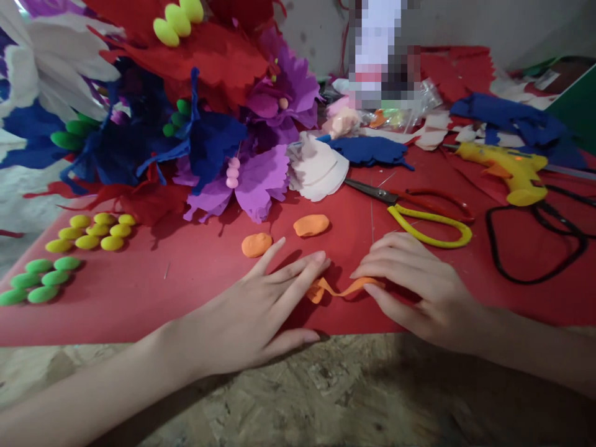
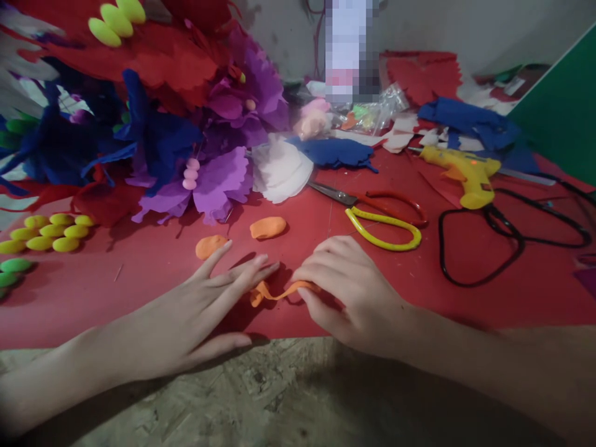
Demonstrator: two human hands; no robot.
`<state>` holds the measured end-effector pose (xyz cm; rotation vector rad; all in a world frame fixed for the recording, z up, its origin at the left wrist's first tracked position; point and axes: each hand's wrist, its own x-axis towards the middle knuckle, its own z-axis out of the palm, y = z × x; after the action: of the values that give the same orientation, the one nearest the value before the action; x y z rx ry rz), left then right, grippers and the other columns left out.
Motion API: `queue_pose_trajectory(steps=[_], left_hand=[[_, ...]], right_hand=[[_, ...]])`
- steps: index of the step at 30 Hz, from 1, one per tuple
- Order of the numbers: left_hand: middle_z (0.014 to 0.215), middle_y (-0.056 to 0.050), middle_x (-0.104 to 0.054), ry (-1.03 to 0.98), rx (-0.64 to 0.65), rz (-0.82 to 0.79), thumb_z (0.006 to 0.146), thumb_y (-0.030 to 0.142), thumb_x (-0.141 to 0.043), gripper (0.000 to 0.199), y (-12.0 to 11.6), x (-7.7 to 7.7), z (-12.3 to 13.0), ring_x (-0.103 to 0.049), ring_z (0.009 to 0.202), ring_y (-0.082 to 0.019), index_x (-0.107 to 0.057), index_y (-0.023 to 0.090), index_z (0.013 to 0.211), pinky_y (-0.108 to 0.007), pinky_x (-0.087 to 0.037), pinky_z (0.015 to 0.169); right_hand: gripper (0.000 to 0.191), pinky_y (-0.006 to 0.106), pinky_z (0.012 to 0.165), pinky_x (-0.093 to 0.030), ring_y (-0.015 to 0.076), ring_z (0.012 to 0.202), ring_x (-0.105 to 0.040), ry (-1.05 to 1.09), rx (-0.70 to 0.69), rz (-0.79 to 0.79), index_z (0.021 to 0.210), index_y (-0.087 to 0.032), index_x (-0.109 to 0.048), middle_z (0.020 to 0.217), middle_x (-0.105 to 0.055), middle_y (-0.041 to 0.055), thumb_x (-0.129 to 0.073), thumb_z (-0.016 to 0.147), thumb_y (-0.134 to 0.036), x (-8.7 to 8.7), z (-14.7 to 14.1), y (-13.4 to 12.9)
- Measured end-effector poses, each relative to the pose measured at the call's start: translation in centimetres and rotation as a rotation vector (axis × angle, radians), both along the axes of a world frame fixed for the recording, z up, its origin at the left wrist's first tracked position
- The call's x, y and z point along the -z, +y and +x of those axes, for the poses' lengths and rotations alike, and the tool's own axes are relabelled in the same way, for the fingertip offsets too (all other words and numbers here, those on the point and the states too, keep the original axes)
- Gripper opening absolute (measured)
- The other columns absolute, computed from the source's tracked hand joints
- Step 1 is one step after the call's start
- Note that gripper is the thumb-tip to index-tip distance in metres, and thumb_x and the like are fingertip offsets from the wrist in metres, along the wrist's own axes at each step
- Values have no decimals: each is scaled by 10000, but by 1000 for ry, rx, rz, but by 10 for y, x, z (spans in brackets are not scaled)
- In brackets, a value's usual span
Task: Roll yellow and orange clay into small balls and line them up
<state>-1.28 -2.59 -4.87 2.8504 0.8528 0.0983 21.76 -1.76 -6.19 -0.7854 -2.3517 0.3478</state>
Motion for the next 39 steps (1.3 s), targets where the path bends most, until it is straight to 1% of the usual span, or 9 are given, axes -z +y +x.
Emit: queue_pose_trajectory(steps=[2, 5, 8, 11, 17, 23, 29, 33, 39], left_hand=[[1320, -192, -417, -29, -16, -12, 870, 459, -351, 676, 1, -4, 1, -355, 1256, -213, -188, -16, 1322, -453, -131, 1081], [1278, -151, -484, -106, 1, 2, 870, 431, -379, 541, 3, -6, 7, -404, 1215, -227, -379, 35, 1238, -494, -89, 1081], [1043, -70, -647, -244, -26, 48, 874, 363, -408, 330, 3, -5, 18, -519, 1064, -194, -571, 103, 993, -479, -89, 1091], [793, -20, -660, -319, -67, 79, 868, 286, -432, 242, 3, -4, 30, -564, 838, -152, -598, 126, 794, -465, -133, 1083], [706, 1, -627, -351, -68, 72, 852, 179, -434, 203, 4, -6, 35, -540, 757, -125, -590, 136, 729, -448, -160, 1076], [767, 53, -643, -440, -76, 144, 837, 165, -496, 109, 7, 2, 12, -511, 844, -117, -600, 194, 832, -432, -106, 1082], [794, 46, -649, -358, -14, 190, 889, 128, -368, 260, 4, 2, 6, -521, 858, -125, -614, 188, 831, -416, -46, 1095], [835, 24, -657, -303, 43, 210, 879, 134, -384, 246, 0, 2, 7, -526, 923, -133, -628, 171, 875, -422, -57, 1104], [1076, -7, -626, -203, 44, 153, 856, 240, -431, 234, -5, 1, 3, -493, 1058, -172, -614, 178, 990, -427, -29, 1103]], right_hand=[[94, 335, 721, -412, 155, 759, -482, -9, -7, 2, 820, -135, -545, 758, -628, 49, -461, 812, -93, 0, 0, -1], [87, 331, 721, -409, 156, 764, -479, -13, -9, 0, 820, -130, -548, 756, -629, 48, -467, 813, -100, -1, -1, -2], [75, 334, 728, -409, 154, 757, -482, -12, -16, 10, 827, -135, -545, 759, -632, 41, -475, 814, -112, -1, -2, -3], [61, 334, 731, -413, 149, 737, -487, -17, -20, 33, 817, -146, -537, 738, -628, 27, -481, 816, -122, -1, -4, -4], [66, 329, 685, -428, 154, 701, -512, -8, 65, 79, 777, -176, -536, 696, -625, 16, -492, 807, -136, -4, -3, -2], [119, 287, 723, -456, 142, 735, -573, 83, 314, 34, 781, -183, -557, 743, -637, 28, -465, 807, -112, -5, 3, 8], [119, 247, 728, -504, 141, 809, -616, 30, 250, 23, 891, -149, -586, 854, -665, 58, -490, 821, -149, 0, 0, 4], [157, 222, 806, -510, 135, 909, -619, 3, 244, -26, 937, -149, -607, 965, -670, 55, -505, 818, -140, 0, -1, -1], [186, 255, 847, -518, 150, 948, -618, 100, 267, -249, 938, -179, -634, 1002, -671, 19, -504, 807, -160, 0, -3, -4]])
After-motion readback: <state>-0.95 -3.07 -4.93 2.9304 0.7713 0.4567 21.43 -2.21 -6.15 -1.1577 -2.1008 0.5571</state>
